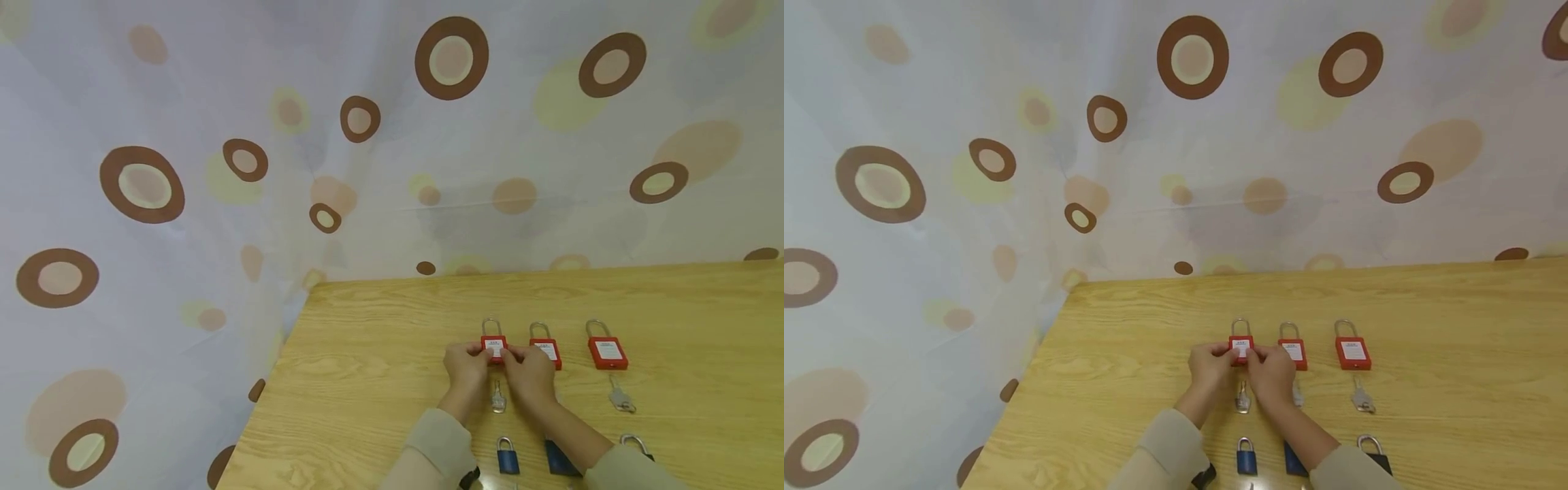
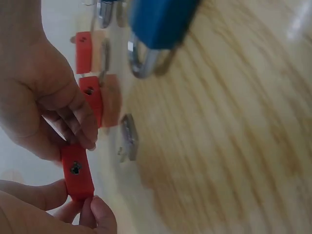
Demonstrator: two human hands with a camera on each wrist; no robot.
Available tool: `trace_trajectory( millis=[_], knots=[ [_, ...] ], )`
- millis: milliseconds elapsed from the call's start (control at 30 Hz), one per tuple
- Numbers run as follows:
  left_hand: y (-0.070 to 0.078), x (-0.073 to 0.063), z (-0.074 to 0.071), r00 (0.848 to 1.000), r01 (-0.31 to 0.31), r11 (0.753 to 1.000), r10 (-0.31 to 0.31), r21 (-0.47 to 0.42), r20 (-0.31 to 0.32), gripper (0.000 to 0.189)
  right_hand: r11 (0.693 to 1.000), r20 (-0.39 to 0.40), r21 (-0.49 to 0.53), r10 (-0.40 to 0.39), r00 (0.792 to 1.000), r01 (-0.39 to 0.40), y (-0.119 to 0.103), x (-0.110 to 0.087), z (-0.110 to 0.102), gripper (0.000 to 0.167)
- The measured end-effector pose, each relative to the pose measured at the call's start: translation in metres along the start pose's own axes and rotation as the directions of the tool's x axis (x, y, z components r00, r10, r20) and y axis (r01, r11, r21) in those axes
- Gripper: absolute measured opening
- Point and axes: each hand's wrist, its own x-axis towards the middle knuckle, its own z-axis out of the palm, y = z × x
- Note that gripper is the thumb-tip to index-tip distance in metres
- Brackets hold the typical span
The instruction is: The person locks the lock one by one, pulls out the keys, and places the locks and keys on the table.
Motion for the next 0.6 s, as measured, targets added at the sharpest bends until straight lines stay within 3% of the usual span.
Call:
trace_trajectory(
  millis=[167, 333, 600],
  knots=[
    [-0.0105, 0.0032, -0.0005, 1.0, -0.02, 0.998, 0.021, 0.064, -0.016, 0.005, 0.997, 0.025, -0.051, -0.051, 0.998, 0.052, 0.007, 0.0017, 0.0079, 0.023],
    [-0.0103, 0.0035, -0.0017, 0.998, -0.041, 0.994, 0.045, 0.096, -0.039, 0.005, 0.993, 0.055, -0.077, -0.091, 0.994, 0.095, 0.0056, 0.0031, 0.0097, 0.021],
    [-0.0098, 0.0022, 0.0042, 0.997, -0.062, 0.988, 0.066, 0.141, -0.031, 0.006, 0.992, 0.094, -0.106, -0.057, 0.994, 0.067, 0.0071, 0.0036, 0.0072, 0.021]
  ],
)
